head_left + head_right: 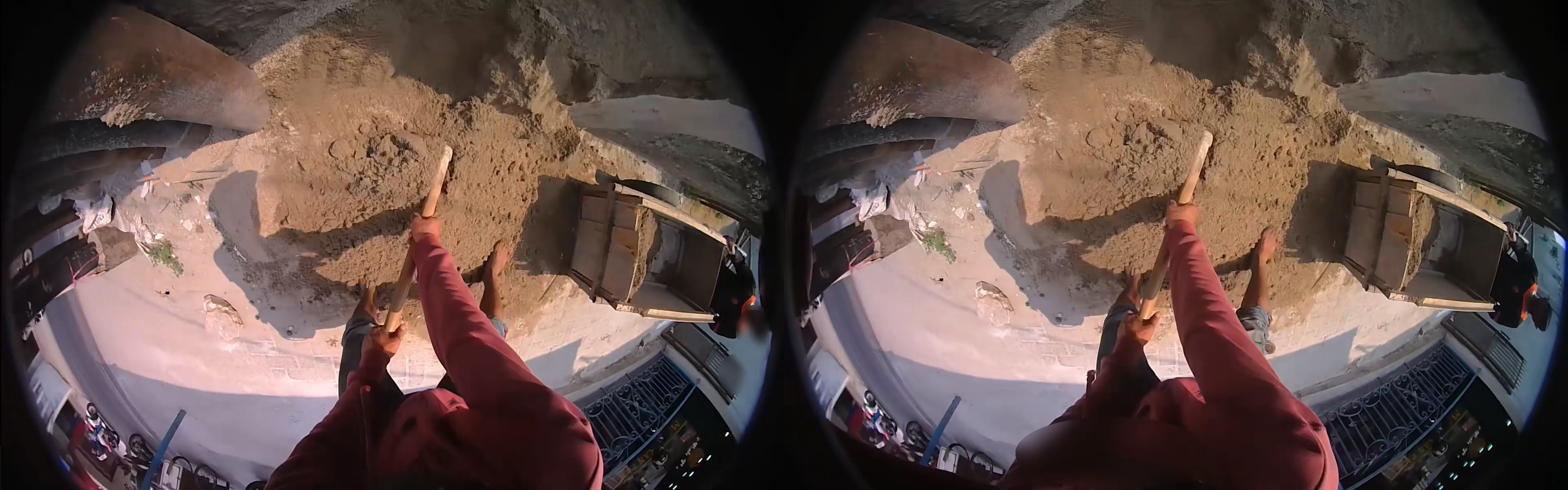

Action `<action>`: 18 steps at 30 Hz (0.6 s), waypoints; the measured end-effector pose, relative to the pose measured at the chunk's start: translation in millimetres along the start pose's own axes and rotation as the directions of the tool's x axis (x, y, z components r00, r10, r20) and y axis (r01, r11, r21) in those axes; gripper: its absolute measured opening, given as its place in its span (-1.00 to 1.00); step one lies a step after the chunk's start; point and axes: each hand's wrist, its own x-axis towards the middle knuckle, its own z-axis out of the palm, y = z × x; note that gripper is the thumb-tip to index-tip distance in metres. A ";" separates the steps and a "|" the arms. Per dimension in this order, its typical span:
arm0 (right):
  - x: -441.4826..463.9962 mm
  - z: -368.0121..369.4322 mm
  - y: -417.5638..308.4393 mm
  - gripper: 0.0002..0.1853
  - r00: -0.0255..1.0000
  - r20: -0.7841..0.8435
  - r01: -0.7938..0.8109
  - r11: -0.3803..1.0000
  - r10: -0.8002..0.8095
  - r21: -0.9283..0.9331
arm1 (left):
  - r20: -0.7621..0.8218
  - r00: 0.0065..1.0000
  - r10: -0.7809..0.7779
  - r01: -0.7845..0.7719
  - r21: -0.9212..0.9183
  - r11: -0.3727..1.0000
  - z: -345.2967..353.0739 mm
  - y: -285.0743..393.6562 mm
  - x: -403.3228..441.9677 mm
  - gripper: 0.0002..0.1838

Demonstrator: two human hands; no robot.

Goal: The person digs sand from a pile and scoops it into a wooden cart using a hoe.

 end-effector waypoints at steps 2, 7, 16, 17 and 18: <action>-10.7 -20.3 1.7 -0.75 0.959 0.213 -0.238 0.941 0.188 0.240 | 0.275 0.940 -0.204 0.216 -0.014 0.976 -14.8 24.2 -9.0 -0.35; 21.0 -126.0 -43.1 -0.80 0.701 0.697 -0.470 0.832 0.150 0.294 | 0.512 0.778 -0.365 0.546 -0.263 0.796 -92.7 230.5 -3.9 -0.39; 57.0 -380.1 2.5 -0.79 0.578 0.800 -0.783 0.383 0.157 0.490 | 0.647 0.762 0.039 0.423 -0.542 0.726 -107.7 504.2 -30.4 -0.52; 64.2 -415.7 13.2 -0.81 0.522 0.824 -0.835 0.330 0.222 0.440 | 0.693 0.719 0.055 0.463 -0.536 0.706 -108.9 531.8 -35.6 -0.51; 62.7 -457.9 18.6 -0.81 0.563 0.793 -0.819 0.290 0.234 0.495 | 0.714 0.692 0.104 0.451 -0.540 0.710 -104.0 552.7 -42.1 -0.51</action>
